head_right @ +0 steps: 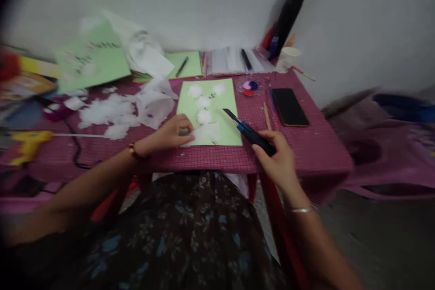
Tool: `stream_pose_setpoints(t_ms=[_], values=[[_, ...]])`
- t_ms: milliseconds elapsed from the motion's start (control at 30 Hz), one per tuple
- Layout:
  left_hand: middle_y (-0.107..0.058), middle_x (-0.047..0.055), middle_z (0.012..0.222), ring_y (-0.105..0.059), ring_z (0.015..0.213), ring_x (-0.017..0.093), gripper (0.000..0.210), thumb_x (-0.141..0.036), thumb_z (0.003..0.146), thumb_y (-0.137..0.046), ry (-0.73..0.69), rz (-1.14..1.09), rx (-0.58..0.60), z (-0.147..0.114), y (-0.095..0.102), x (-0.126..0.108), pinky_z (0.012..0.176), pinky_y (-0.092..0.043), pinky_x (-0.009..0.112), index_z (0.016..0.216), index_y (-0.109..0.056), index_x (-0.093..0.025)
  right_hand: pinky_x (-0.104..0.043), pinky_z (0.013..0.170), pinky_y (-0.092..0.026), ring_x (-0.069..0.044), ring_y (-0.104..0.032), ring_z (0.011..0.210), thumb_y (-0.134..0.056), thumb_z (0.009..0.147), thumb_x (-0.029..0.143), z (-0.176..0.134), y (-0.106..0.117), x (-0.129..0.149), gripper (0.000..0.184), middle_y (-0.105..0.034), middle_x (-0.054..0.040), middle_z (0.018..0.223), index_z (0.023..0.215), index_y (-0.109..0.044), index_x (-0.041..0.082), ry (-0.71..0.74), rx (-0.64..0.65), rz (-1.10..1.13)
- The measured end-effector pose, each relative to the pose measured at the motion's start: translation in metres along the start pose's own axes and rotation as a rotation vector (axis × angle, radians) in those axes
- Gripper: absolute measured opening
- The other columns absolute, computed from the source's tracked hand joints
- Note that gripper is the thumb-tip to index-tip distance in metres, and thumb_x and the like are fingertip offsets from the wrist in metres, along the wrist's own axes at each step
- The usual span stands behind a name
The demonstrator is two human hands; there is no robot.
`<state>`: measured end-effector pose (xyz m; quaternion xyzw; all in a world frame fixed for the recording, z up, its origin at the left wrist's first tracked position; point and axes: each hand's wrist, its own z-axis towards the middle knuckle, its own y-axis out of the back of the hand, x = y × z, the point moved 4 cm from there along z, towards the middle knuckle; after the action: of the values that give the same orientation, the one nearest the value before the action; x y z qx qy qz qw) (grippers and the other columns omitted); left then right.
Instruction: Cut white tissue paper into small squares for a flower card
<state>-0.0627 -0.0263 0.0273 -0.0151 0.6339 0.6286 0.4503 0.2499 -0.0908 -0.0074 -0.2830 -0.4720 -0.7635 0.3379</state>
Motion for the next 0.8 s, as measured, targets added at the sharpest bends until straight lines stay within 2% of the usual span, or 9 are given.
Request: stream_pose_setpoints(t_ms=[133, 200, 267, 333, 400, 500, 633, 733, 800], values=[[-0.054, 0.0, 0.071, -0.051, 0.066, 0.012, 0.016, -0.03, 0.073, -0.067, 0.194, -0.469, -0.081, 0.003, 0.011, 0.005, 0.064, -0.045, 0.028, 0.07, -0.055, -0.019, -0.043, 0.084, -0.054, -0.027, -0.068, 0.09, -0.069, 0.078, 0.038, 0.0, -0.001, -0.007, 0.033, -0.072, -0.0079, 0.1, 0.107, -0.067, 0.024, 0.001, -0.011, -0.026], [-0.054, -0.001, 0.068, -0.052, 0.062, 0.011, 0.02, -0.033, 0.073, -0.067, 0.298, -0.653, -0.175, 0.005, 0.03, 0.014, 0.062, -0.047, 0.027, 0.072, -0.053, -0.019, -0.044, 0.084, -0.054, -0.028, -0.068, 0.089, -0.069, 0.077, 0.04, 0.0, -0.003, -0.009, 0.034, -0.072, -0.0078, 0.098, 0.107, -0.067, 0.024, 0.013, -0.015, -0.018], [-0.056, -0.001, 0.071, -0.054, 0.063, 0.012, 0.021, -0.034, 0.074, -0.065, 0.351, -0.715, -0.307, 0.007, 0.06, 0.027, 0.065, -0.051, 0.029, 0.073, -0.049, -0.02, -0.045, 0.083, -0.054, -0.028, -0.068, 0.089, -0.068, 0.078, 0.042, 0.0, -0.004, -0.01, 0.034, -0.071, -0.008, 0.098, 0.107, -0.067, 0.024, 0.018, -0.011, -0.013], [-0.052, -0.002, 0.071, -0.052, 0.061, 0.011, 0.021, -0.036, 0.078, -0.06, 0.365, -0.668, -0.373, 0.013, 0.095, 0.042, 0.065, -0.052, 0.028, 0.075, -0.045, -0.022, -0.046, 0.083, -0.053, -0.029, -0.068, 0.089, -0.067, 0.078, 0.043, 0.0, -0.005, -0.01, 0.035, -0.071, -0.0083, 0.1, 0.108, -0.066, 0.025, 0.02, -0.006, -0.018], [-0.047, -0.003, 0.067, -0.047, 0.055, 0.011, 0.021, -0.036, 0.08, -0.058, 0.417, -0.546, -0.401, 0.02, 0.127, 0.06, 0.056, -0.047, 0.025, 0.074, -0.044, -0.023, -0.046, 0.084, -0.053, -0.03, -0.068, 0.091, -0.066, 0.079, 0.043, 0.0, -0.006, -0.01, 0.035, -0.071, -0.0087, 0.102, 0.109, -0.066, 0.025, 0.033, -0.007, -0.03], [-0.046, -0.003, 0.063, -0.047, 0.05, 0.012, 0.021, -0.031, 0.076, -0.066, 0.523, -0.379, -0.34, 0.031, 0.16, 0.086, 0.05, -0.044, 0.027, 0.075, -0.046, -0.022, -0.048, 0.086, -0.052, -0.031, -0.068, 0.094, -0.067, 0.079, 0.041, 0.0, -0.008, -0.011, 0.035, -0.071, -0.0099, 0.105, 0.11, -0.066, 0.025, 0.067, -0.013, -0.033], [-0.051, -0.002, 0.06, -0.053, 0.051, 0.015, 0.02, -0.032, 0.076, -0.066, 0.577, -0.138, -0.227, 0.04, 0.173, 0.108, 0.053, -0.048, 0.035, 0.074, -0.049, -0.023, -0.05, 0.084, -0.052, -0.033, -0.068, 0.093, -0.069, 0.078, 0.04, 0.001, -0.009, -0.011, 0.03, -0.072, -0.0113, 0.102, 0.105, -0.067, 0.028, 0.099, -0.038, -0.025], [-0.051, -0.002, 0.057, -0.056, 0.056, 0.018, 0.021, -0.036, 0.079, -0.061, 0.515, 0.068, -0.181, 0.043, 0.174, 0.118, 0.058, -0.05, 0.038, 0.071, -0.047, -0.023, -0.052, 0.083, -0.052, -0.034, -0.068, 0.092, -0.069, 0.077, 0.041, 0.001, -0.008, -0.012, 0.03, -0.072, -0.0119, 0.101, 0.105, -0.068, 0.029, 0.117, -0.047, -0.023], [-0.053, 0.0, 0.057, -0.058, 0.062, 0.02, 0.022, -0.041, 0.08, -0.059, 0.427, 0.22, -0.133, 0.043, 0.174, 0.12, 0.062, -0.05, 0.041, 0.072, -0.048, -0.023, -0.052, 0.084, -0.051, -0.034, -0.068, 0.092, -0.069, 0.078, 0.041, 0.001, -0.008, -0.011, 0.03, -0.072, -0.012, 0.101, 0.105, -0.068, 0.029, 0.121, -0.046, -0.023]])
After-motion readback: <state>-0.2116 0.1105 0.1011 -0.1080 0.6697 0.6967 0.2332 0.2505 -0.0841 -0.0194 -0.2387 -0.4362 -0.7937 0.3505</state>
